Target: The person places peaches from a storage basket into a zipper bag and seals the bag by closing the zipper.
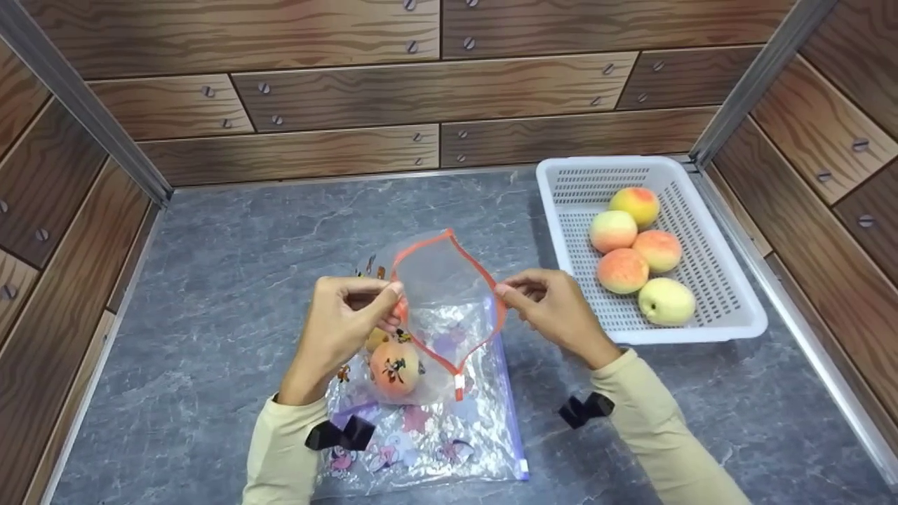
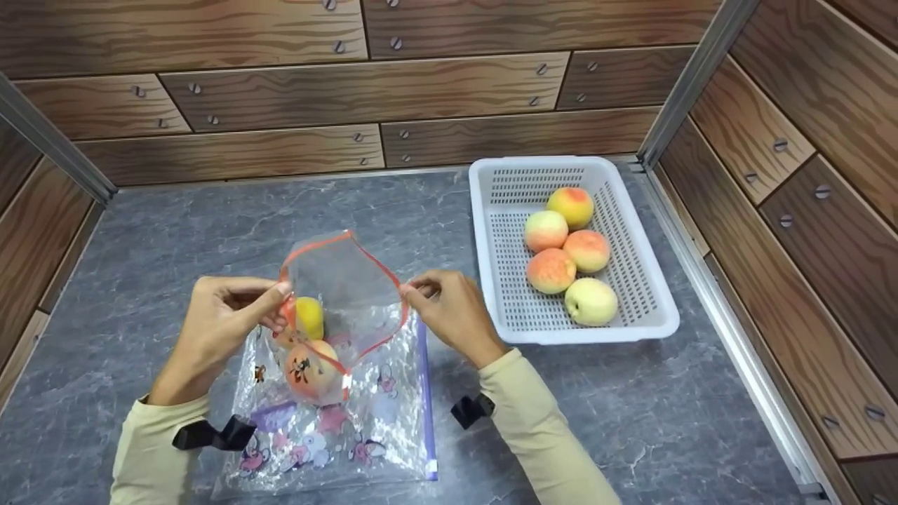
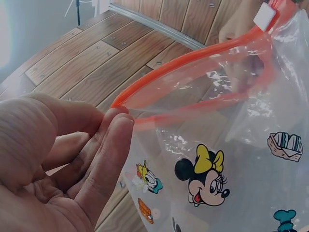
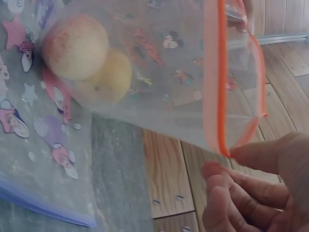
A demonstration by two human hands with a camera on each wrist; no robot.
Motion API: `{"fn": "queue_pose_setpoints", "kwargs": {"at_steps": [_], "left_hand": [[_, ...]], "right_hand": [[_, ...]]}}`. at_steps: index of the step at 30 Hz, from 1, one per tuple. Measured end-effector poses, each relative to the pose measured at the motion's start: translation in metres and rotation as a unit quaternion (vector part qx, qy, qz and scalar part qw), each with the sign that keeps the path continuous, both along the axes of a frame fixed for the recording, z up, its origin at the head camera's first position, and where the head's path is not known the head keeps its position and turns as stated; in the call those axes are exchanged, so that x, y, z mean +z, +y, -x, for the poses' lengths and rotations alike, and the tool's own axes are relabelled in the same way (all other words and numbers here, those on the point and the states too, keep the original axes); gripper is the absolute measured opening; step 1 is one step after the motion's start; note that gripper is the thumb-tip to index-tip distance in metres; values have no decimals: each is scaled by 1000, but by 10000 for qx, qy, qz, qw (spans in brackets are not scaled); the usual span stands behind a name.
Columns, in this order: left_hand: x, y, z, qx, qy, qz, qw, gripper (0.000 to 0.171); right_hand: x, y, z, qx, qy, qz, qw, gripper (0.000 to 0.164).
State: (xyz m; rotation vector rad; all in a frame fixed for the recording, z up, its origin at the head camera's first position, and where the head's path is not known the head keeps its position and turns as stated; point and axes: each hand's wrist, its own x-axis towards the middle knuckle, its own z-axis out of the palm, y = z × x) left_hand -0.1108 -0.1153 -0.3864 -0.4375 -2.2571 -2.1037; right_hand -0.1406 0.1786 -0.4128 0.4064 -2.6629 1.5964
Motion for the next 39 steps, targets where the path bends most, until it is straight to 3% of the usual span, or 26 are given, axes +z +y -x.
{"fn": "queue_pose_setpoints", "kwargs": {"at_steps": [5,10,16,20,24,30,34,39], "left_hand": [[-4,0,0,167,-119,-328,9992,8],[-5,0,-2,356,-284,-610,9971,7],[-6,1,-3,387,-281,-561,9973,8],[-6,2,-3,353,-257,-583,9973,8],[-8,3,-3,374,-186,-689,9968,7],[-8,2,-4,399,-88,-783,9961,7],[-9,2,-3,411,-88,-724,9965,7],[-8,2,-3,410,-128,-670,9968,7]], "right_hand": [[26,25,8,-109,233,-241,9994,18],[55,55,24,-524,558,-643,9950,24],[67,87,45,-662,1011,-1485,9815,37],[62,107,57,-673,1061,-2368,9634,51],[49,123,70,-626,1004,-3329,9355,65],[25,136,83,-331,362,-4393,8970,69],[11,140,86,-303,-115,-4606,8870,55],[0,142,88,-314,-607,-4523,8892,46]]}}
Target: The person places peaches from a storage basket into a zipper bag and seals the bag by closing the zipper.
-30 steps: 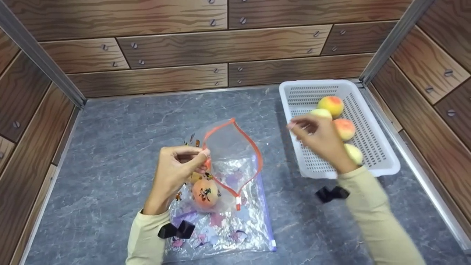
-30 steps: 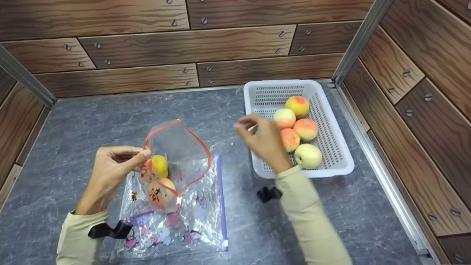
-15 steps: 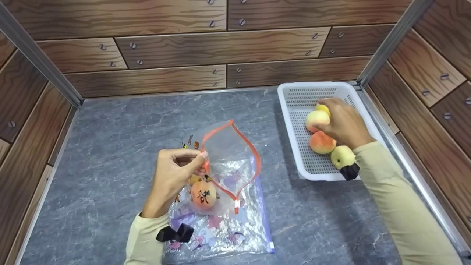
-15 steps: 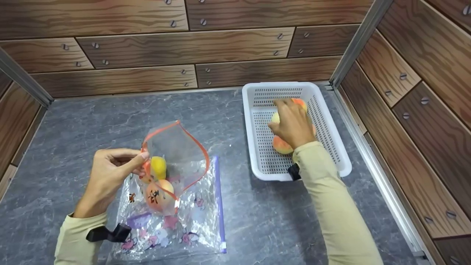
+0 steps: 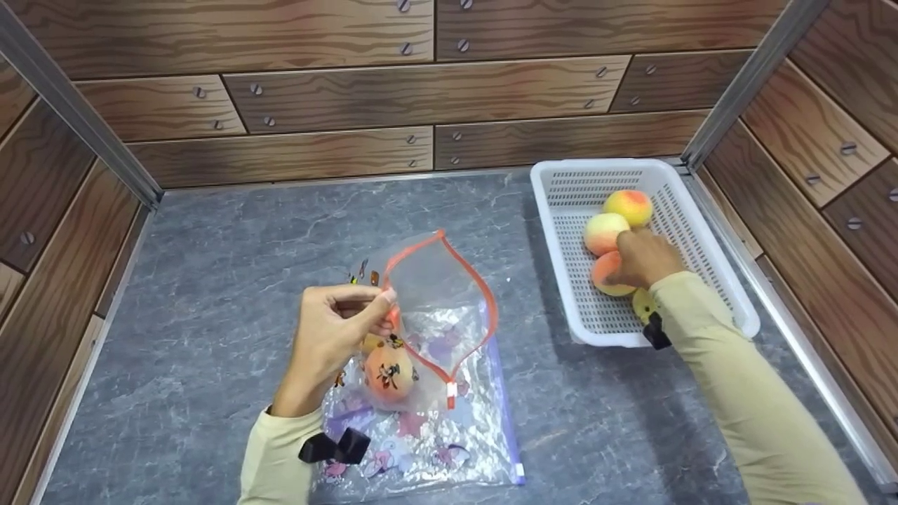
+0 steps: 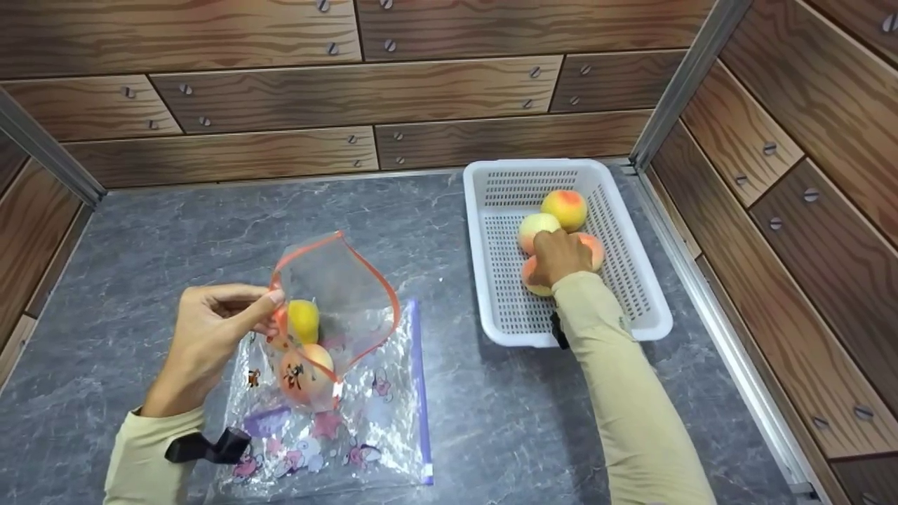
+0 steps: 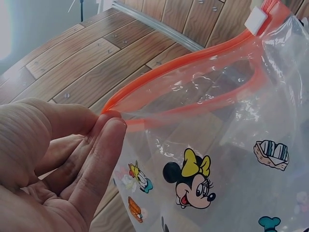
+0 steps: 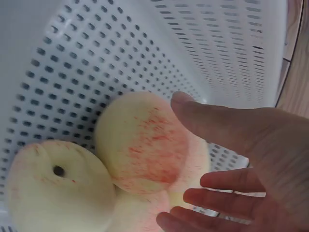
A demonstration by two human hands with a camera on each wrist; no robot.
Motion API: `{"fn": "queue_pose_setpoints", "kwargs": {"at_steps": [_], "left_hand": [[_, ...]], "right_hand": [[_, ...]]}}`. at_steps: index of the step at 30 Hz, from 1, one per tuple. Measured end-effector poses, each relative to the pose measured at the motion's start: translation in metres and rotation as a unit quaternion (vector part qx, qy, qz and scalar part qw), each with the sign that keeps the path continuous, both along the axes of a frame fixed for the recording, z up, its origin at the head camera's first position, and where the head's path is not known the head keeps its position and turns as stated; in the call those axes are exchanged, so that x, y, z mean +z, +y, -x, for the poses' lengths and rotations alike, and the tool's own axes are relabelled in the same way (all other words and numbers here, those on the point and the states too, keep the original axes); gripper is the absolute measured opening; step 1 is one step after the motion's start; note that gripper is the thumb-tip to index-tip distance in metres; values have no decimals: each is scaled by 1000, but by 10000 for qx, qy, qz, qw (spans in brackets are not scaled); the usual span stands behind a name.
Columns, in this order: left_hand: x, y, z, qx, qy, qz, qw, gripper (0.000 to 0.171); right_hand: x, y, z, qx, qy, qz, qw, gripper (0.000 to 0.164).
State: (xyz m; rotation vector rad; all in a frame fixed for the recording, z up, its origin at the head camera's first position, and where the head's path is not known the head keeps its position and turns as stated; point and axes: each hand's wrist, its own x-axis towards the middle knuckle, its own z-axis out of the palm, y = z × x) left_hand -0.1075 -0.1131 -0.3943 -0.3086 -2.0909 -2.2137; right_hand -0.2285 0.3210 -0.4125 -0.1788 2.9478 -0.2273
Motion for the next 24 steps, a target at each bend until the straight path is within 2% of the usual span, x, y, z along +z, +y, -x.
{"fn": "queue_pose_setpoints", "kwargs": {"at_steps": [6,12,17,21,24], "left_hand": [[1,0,0,-15,-122,-9,9999,7],[1,0,0,-74,-202,19,9998,8],[1,1,-1,-19,-258,-42,9997,9],[0,0,-1,-27,-196,-65,9998,8],[-1,0,0,-40,-169,-32,9998,7]], "right_hand": [[-3,4,2,19,-186,34,9998,44],[-7,9,4,337,-251,71,9991,35],[-9,14,6,540,-205,54,9983,34],[-10,19,7,494,-262,394,9977,36],[-12,22,6,487,-295,680,9961,45]]}}
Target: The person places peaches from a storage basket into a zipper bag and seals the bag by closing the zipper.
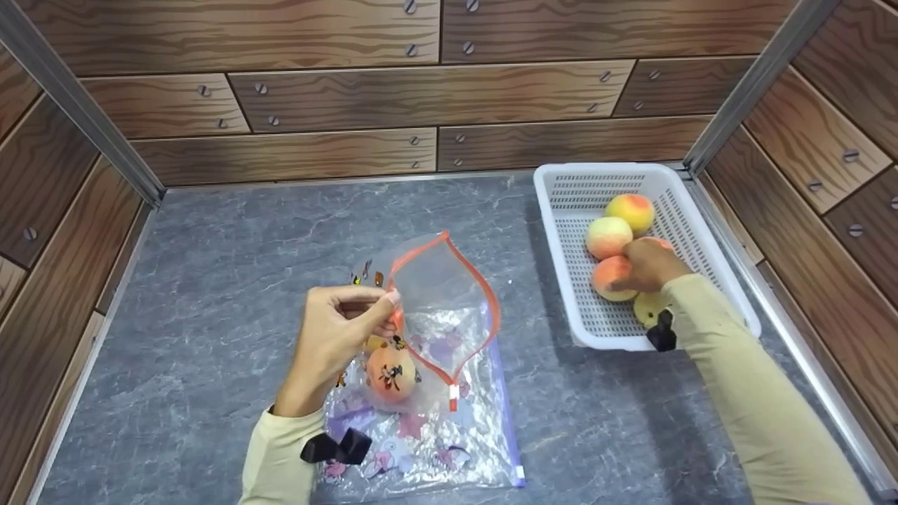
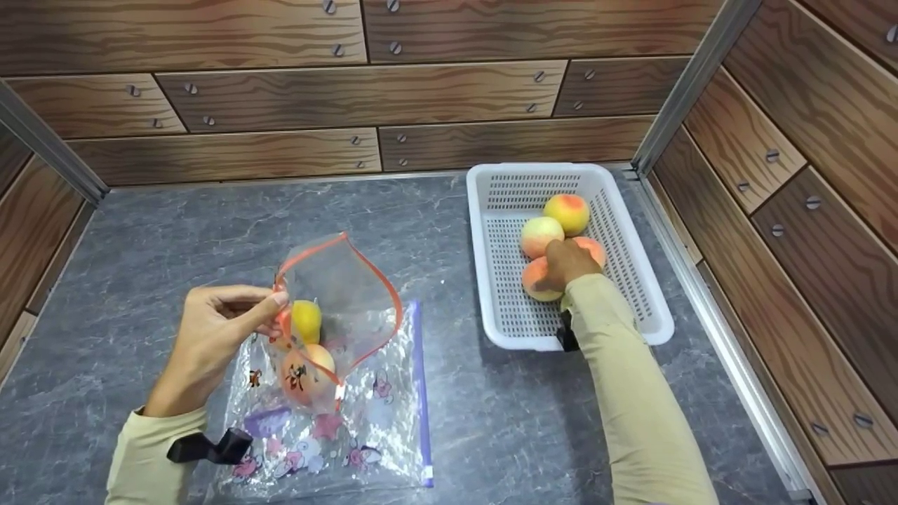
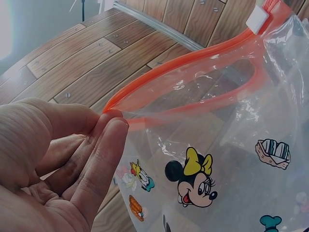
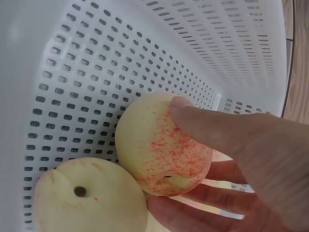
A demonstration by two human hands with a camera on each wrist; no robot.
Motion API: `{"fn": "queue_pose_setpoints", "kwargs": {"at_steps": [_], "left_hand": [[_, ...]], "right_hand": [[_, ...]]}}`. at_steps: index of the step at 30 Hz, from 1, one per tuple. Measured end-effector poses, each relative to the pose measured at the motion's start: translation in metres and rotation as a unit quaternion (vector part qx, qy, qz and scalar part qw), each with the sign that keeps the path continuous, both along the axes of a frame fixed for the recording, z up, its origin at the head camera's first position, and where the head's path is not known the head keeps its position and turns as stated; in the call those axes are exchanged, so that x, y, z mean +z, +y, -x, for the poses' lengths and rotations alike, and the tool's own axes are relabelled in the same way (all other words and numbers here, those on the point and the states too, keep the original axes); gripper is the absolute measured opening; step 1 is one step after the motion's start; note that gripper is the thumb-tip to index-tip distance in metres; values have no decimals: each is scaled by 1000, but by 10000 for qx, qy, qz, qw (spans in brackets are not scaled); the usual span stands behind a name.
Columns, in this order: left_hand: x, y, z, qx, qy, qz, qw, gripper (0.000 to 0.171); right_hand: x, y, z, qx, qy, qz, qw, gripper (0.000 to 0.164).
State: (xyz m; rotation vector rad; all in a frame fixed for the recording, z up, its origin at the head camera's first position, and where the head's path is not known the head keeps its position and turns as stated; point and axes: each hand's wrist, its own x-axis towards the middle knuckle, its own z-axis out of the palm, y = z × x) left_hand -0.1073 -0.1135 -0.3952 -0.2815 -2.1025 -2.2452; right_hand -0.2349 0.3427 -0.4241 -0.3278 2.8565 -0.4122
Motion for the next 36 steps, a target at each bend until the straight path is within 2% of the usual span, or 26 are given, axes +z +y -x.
{"fn": "queue_pose_setpoints", "kwargs": {"at_steps": [5,11,17,20,27,30,33,36], "left_hand": [[0,0,0,-27,20,-39,10000,11],[-1,-1,-1,0,40,17,10000,9],[-1,0,-2,-30,106,73,9999,12],[-1,0,-2,-20,103,77,9999,11],[-1,2,-2,63,-83,38,9999,7],[-1,3,-1,51,-91,8,9999,7],[-1,3,-1,66,-40,-34,10000,7],[-1,3,-1,59,-3,-123,9999,7]], "right_hand": [[0,0,-2,-75,-222,158,9996,54],[-4,5,-1,44,-429,204,9989,55],[-5,9,-4,198,-192,422,9987,43],[-2,9,-6,130,-9,455,9989,41],[17,0,-11,-268,350,601,9972,54],[29,-8,-13,-485,452,814,9945,64],[41,-19,-16,-572,759,1167,9886,68],[52,-30,-21,-614,1102,1762,9762,63]]}}
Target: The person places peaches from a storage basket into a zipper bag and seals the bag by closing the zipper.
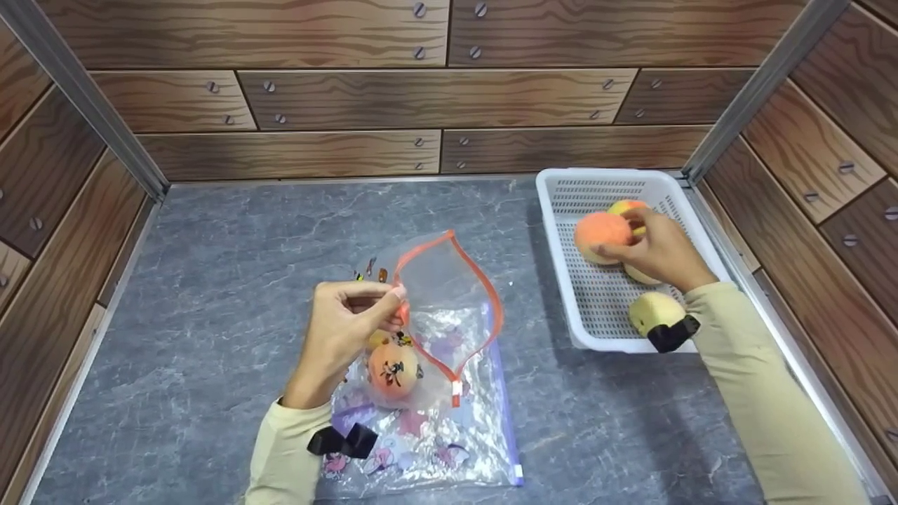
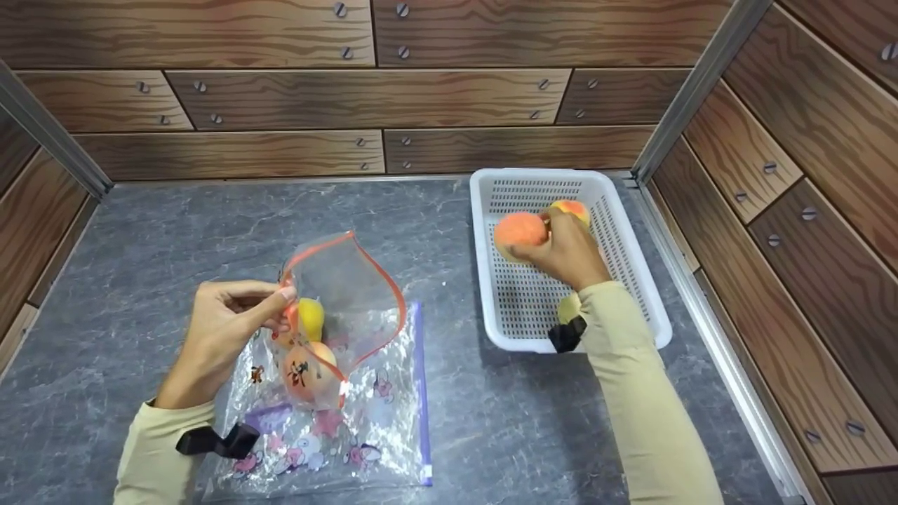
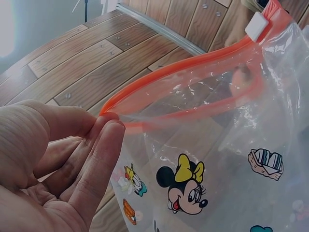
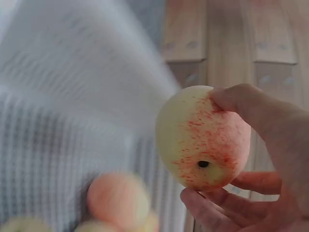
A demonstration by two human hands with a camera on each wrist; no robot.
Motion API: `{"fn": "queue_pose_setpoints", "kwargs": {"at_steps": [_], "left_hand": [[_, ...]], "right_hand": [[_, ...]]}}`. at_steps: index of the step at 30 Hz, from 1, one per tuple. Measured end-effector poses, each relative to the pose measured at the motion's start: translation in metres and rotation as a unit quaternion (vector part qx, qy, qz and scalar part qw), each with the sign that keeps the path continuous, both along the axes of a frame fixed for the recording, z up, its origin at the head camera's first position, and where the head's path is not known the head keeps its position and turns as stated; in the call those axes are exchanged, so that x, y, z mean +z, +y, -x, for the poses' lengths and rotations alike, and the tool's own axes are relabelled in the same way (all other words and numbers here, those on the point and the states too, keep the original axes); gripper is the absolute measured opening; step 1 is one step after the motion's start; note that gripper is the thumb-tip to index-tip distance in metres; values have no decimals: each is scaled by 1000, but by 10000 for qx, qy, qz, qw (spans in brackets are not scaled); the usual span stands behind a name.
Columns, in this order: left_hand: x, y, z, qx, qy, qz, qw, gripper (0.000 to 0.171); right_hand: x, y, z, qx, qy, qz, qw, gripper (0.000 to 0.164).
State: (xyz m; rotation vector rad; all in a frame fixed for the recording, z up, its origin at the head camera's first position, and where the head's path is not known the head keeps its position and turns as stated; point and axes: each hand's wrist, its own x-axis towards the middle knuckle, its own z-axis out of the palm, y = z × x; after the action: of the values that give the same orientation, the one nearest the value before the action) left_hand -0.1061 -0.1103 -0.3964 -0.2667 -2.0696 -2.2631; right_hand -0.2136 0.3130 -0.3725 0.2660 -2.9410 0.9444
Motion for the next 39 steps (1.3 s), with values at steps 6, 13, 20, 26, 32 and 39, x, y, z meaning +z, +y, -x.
{"fn": "queue_pose_setpoints", "kwargs": {"at_steps": [6,13,20,26,32,39], "left_hand": [[-1,0,0,-5,69,-103,9999,7],[-2,0,1,46,173,-136,9997,8],[-1,0,1,124,240,-308,9992,6],[-1,-1,0,115,235,-322,9991,5],[-1,-1,0,112,226,-269,9993,6],[-2,-1,1,49,233,-172,9996,7]], "right_hand": [[12,-25,-14,-159,85,1198,9926,64],[25,-55,-30,-86,-245,2469,9687,63],[26,-85,-48,421,-358,3181,9464,63],[20,-114,-60,980,-404,3496,9309,64],[16,-132,-68,1319,-381,3578,9237,62],[15,-142,-75,1674,-348,3536,9196,65]]}}
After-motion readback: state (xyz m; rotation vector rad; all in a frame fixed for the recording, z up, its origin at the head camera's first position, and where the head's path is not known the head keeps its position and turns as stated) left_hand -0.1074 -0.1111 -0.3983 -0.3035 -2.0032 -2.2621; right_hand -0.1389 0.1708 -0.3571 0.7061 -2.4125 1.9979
